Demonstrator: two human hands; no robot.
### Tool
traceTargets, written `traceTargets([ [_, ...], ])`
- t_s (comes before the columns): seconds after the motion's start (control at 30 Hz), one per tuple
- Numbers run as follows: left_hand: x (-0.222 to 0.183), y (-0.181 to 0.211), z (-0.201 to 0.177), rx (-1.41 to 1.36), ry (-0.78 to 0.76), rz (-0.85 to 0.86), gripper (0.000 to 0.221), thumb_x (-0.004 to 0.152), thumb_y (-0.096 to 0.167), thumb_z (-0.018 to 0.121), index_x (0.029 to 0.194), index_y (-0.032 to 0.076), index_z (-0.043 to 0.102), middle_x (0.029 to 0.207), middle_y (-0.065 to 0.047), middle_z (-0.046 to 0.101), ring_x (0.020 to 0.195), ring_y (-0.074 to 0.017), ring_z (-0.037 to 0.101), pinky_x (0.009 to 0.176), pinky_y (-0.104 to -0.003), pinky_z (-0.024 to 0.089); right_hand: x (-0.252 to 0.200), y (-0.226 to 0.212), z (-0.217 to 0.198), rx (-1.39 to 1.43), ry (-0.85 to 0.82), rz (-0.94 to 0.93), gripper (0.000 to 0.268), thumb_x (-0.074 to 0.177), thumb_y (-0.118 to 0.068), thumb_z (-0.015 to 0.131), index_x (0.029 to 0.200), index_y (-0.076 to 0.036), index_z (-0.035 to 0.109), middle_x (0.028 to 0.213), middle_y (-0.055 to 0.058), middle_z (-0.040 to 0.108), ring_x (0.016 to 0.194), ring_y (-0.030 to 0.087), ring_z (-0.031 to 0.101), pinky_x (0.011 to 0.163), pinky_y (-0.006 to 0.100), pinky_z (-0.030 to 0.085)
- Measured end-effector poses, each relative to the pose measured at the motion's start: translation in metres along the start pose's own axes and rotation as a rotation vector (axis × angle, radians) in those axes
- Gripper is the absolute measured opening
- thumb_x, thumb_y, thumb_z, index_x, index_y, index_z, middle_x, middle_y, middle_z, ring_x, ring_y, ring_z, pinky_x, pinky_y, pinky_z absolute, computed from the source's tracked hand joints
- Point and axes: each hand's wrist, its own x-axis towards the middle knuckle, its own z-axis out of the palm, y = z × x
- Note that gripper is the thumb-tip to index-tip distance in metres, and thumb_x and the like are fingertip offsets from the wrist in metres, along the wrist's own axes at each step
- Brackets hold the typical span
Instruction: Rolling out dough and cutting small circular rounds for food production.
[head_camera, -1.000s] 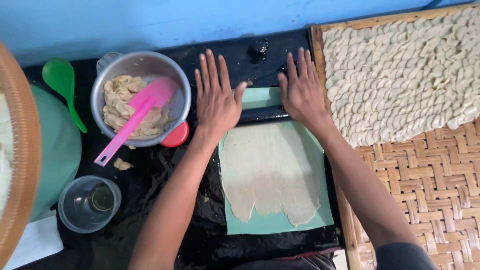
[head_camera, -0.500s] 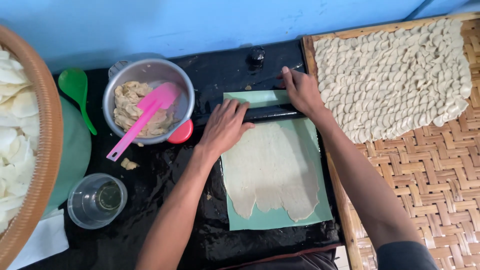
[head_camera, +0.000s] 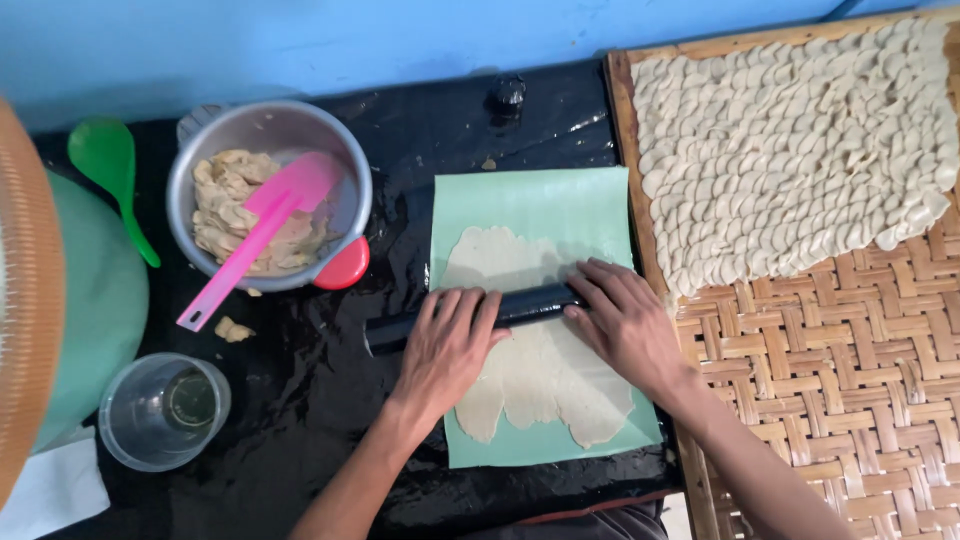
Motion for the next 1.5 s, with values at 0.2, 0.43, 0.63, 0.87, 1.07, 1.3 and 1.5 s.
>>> traceTargets([
  [0.2,0.025,-0.002,0.016,0.145,0.131,-0.219,0.065,0.102,0.035,0.056,0.148,-0.009,0.046,0.155,-0.025,0.048,0.148,-0.0364,0.041,0.122,-0.06,0.023,0.028,0.006,0.017,-0.097,-0.045,0.047,0.063,0.106,-0.034,0.049,0.155,0.005,0.04,0.16,0.025,0.042,0.151,0.039,0.038,0.123,0.051,0.029],
  [0.43,0.104,-0.061,0.014,0.118,0.155,-0.277,0.071,0.107,0.044,0.045,0.156,-0.006,0.036,0.166,-0.031,0.018,0.156,-0.044,0.013,0.121,-0.068,0.008,0.113,0.042,0.032,-0.11,-0.065,0.114,0.061,0.111,-0.038,0.038,0.159,0.0,0.036,0.165,0.032,0.028,0.155,0.043,0.024,0.125,0.051,0.02],
  [0.63,0.088,-0.047,0.013,0.119,0.128,-0.28,0.075,0.108,0.045,0.044,0.158,-0.009,0.029,0.167,-0.033,0.015,0.157,-0.0444,0.01,0.122,-0.067,0.007,0.095,0.034,0.028,-0.077,-0.136,0.186,0.066,0.11,-0.042,0.037,0.161,0.0,0.031,0.165,0.032,0.022,0.156,0.043,0.019,0.126,0.052,0.018],
  [0.87,0.006,0.016,0.012,0.048,0.092,-0.242,0.072,0.104,0.035,0.053,0.155,-0.01,0.032,0.165,-0.028,0.027,0.156,-0.0382,0.021,0.124,-0.061,0.015,0.015,-0.016,-0.003,-0.12,-0.149,0.099,0.078,0.103,-0.042,0.045,0.156,0.011,0.025,0.162,0.035,0.023,0.153,0.048,0.021,0.123,0.053,0.019],
  [1.07,-0.022,0.029,0.003,-0.009,0.079,-0.197,0.057,0.096,0.018,0.061,0.146,-0.004,0.045,0.154,-0.026,0.041,0.146,-0.0385,0.036,0.12,-0.056,0.026,0.016,-0.004,-0.019,-0.021,-0.159,0.131,0.07,0.103,-0.035,0.054,0.153,0.009,0.034,0.16,0.036,0.029,0.149,0.047,0.031,0.12,0.051,0.029],
  [1.3,-0.01,0.013,-0.007,-0.093,0.122,-0.107,0.047,0.087,0.011,0.07,0.131,-0.001,0.057,0.123,-0.019,0.06,0.117,-0.0358,0.056,0.104,-0.048,0.042,0.111,0.063,0.013,0.073,-0.085,0.06,0.035,0.098,-0.013,0.067,0.131,-0.003,0.067,0.121,0.02,0.062,0.117,0.038,0.06,0.101,0.047,0.05],
  [1.5,-0.003,-0.002,-0.01,-0.082,0.113,-0.08,0.045,0.088,0.011,0.071,0.129,-0.001,0.058,0.121,-0.017,0.061,0.113,-0.0344,0.057,0.098,-0.047,0.043,0.153,0.092,0.032,0.226,-0.149,0.068,0.016,0.093,-0.014,0.075,0.101,-0.002,0.068,0.103,0.016,0.064,0.102,0.036,0.064,0.088,0.047,0.052],
])
